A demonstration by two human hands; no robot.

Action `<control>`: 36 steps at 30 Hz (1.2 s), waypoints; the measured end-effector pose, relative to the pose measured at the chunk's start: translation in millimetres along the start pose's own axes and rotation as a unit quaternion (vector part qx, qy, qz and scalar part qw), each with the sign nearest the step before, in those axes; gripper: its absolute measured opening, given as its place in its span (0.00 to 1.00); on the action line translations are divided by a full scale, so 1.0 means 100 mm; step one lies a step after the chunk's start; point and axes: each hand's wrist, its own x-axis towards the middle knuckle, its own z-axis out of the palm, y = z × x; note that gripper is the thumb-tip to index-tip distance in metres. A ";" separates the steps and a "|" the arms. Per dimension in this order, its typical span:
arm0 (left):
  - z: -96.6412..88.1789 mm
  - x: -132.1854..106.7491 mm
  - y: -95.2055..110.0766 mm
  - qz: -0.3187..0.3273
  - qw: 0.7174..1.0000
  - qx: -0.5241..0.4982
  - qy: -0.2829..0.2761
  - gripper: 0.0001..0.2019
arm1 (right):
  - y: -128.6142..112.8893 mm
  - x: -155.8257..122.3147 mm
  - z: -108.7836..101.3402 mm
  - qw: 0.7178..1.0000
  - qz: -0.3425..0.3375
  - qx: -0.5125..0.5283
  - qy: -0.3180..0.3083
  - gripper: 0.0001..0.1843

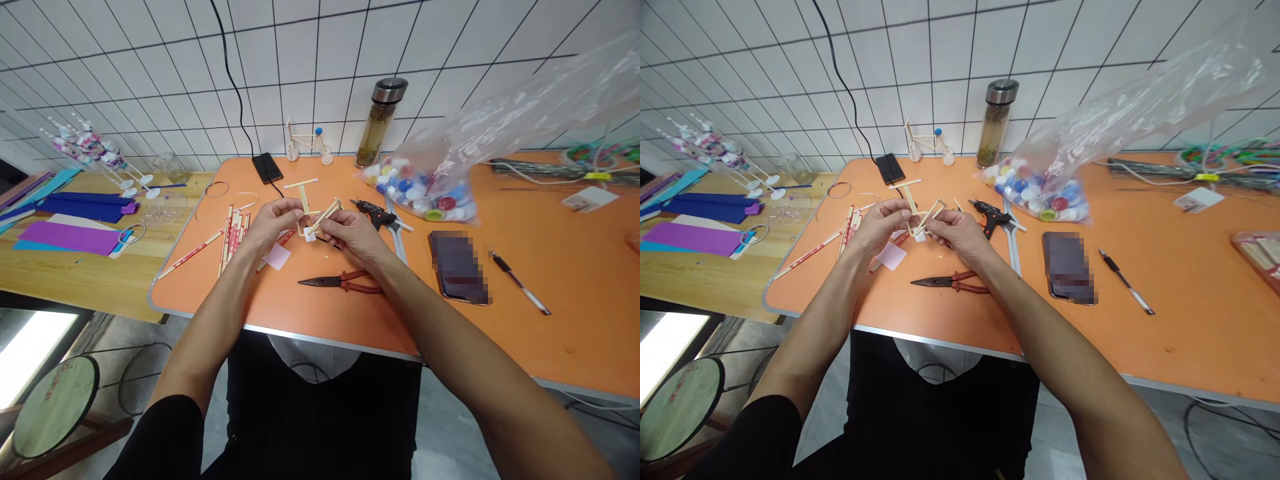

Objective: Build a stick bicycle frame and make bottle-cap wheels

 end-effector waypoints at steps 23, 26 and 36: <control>-0.10 -0.06 0.12 -0.014 0.998 -0.052 -0.015 0.23 | 0.00 0.02 0.03 0.995 -0.012 0.087 0.048 0.33; -0.08 -0.05 0.13 -0.021 0.998 -0.056 0.002 0.23 | -0.02 0.02 0.06 0.993 -0.045 0.078 0.082 0.32; 0.10 -0.07 0.06 -0.016 0.999 -0.026 0.020 0.26 | 0.07 0.01 0.14 0.987 -0.073 0.102 0.100 0.30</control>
